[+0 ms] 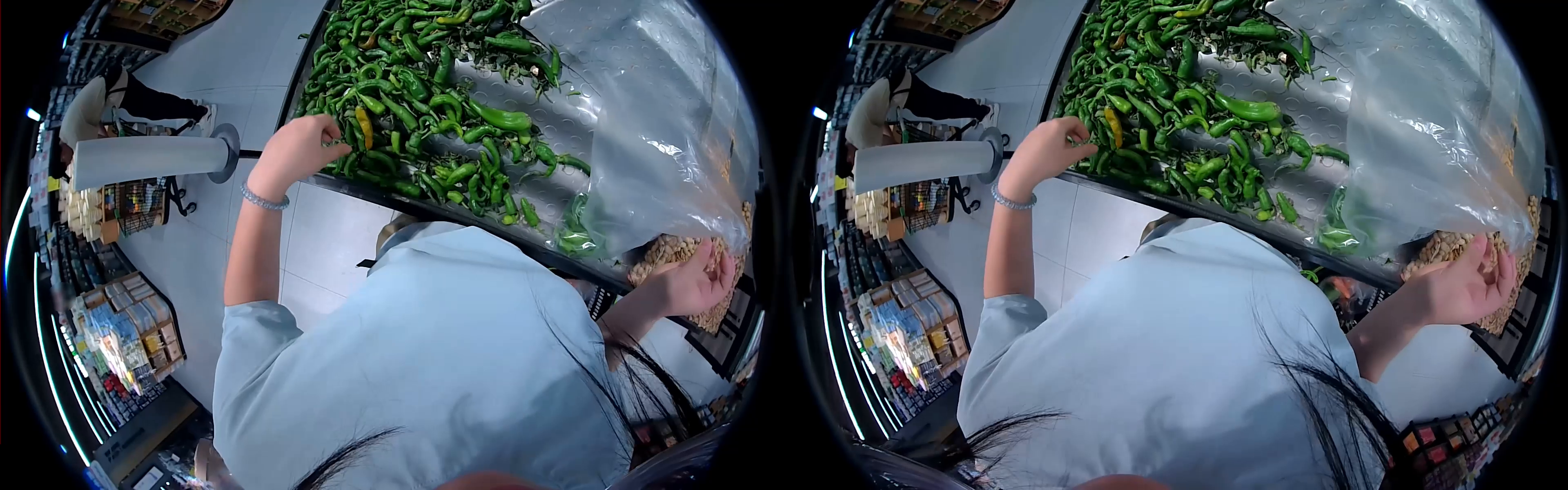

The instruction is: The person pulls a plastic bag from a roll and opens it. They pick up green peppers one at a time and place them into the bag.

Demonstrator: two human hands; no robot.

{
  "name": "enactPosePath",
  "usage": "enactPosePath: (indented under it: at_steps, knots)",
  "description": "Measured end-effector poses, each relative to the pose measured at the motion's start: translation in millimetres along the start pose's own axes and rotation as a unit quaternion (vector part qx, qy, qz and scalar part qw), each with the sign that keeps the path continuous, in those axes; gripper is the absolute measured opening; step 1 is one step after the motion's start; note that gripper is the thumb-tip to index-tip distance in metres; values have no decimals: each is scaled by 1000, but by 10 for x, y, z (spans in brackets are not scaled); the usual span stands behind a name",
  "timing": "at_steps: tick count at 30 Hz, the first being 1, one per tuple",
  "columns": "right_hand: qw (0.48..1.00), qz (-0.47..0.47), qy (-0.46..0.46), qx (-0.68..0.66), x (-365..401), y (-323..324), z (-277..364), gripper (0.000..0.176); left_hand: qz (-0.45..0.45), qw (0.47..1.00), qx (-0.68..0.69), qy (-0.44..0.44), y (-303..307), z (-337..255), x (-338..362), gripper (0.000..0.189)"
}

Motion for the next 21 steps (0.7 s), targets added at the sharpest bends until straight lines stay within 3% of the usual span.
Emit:
enactPosePath:
  at_steps: [2, 4, 9, 11, 14, 15, 17, 21]
  knots:
    - [1000, -13, 23, -6, 41, -61, 38, 28, 33, 999, 41, 10, -289, -27, 100, 32]
    - [997, -27, 13, -76, 44, 43, -172, 28, -4, 1000, 13, -23, -461, -39, 139, 32]
    - [991, 7, 125, -54, 140, -42, -3, 29, -69, 997, 15, 26, -593, 15, 207, 29]
    - [989, -33, 99, -104, 234, -29, -40, 28, -114, 992, -4, 46, -529, 36, 245, 31]
    - [988, 6, 101, -119, 459, -213, 151, 28, -149, 987, -34, 55, -483, 87, 247, 33]
    - [986, 76, 133, -72, 558, -276, 187, 27, -142, 988, -34, 58, -486, 95, 238, 32]
    - [982, 154, 107, -2, 788, -481, 275, 28, -131, 989, -28, 58, -482, 118, 190, 30]
    - [950, 307, -12, -51, 1389, -822, 127, 30, -122, 991, 28, 45, -439, 284, 79, 27]
Point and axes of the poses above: each hand's wrist, its own x-axis away from the middle knuckle, its own y-axis out of the back of the hand, z = x × y, the point moved 9 cm from there along -x, towards the middle knuckle, and after that the axes turned 2 degrees about z, right-handed, at the moved point
